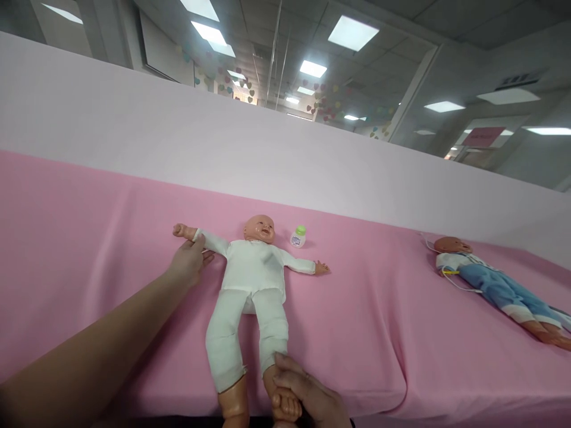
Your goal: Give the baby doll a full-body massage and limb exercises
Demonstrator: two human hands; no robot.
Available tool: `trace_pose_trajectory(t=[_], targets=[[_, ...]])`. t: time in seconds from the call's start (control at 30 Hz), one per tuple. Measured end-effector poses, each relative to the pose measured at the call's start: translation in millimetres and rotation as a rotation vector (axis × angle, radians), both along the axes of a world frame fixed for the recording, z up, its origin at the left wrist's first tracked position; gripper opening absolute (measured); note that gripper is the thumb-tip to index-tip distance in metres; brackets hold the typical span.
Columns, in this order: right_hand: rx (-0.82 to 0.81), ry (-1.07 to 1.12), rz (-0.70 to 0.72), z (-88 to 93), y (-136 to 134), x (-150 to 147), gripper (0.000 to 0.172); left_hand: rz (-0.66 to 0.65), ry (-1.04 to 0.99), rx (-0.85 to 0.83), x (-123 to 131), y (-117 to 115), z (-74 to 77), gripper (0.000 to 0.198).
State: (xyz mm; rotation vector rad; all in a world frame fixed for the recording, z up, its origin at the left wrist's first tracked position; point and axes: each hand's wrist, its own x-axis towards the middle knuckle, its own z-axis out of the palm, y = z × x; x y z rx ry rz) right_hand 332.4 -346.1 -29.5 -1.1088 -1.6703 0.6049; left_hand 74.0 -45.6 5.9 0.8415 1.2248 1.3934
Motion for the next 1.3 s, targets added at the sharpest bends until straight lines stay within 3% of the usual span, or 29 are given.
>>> trace_pose_trajectory(t=[0.1, 0.3, 0.4, 0.57, 0.7, 0.8, 0.97, 1.13, 1.3], targets=[[0.052, 0.025, -0.011, 9.8, 8, 7, 0.046, -0.076, 0.330, 0.277, 5, -14, 4.1, 0.043], [-0.018, 0.113, -0.200, 34.0, 36, -8, 0.038, -0.236, 0.901, 0.590, 21, -37, 8.3, 0.045], [-0.055, 0.193, -0.308, 39.1, 58, -22, 0.035, -0.274, 1.112, 0.686, 25, -41, 8.0, 0.050], [-0.095, 0.270, -0.260, 31.0, 93, -41, 0.040, -0.415, 1.345, 0.775, 24, -40, 2.9, 0.050], [-0.075, 0.276, -0.220, 23.9, 106, -44, 0.039, -0.414, 1.239, 0.688, 21, -37, -0.3, 0.054], [-0.058, 0.252, -0.222, 24.4, 97, -40, 0.038, -0.385, 1.092, 0.619, 17, -34, 1.4, 0.053], [-0.040, 0.128, -0.240, 19.9, 57, -24, 0.038, -0.247, 0.865, 0.435, 3, -22, 4.7, 0.036], [0.049, 0.038, -0.224, -7.1, 12, -18, 0.038, -0.142, 0.521, 0.138, -10, -4, -1.1, 0.043], [0.067, 0.028, -0.240, -29.8, -15, -20, 0.036, -0.079, 0.213, 0.048, -12, 8, -9.9, 0.049]])
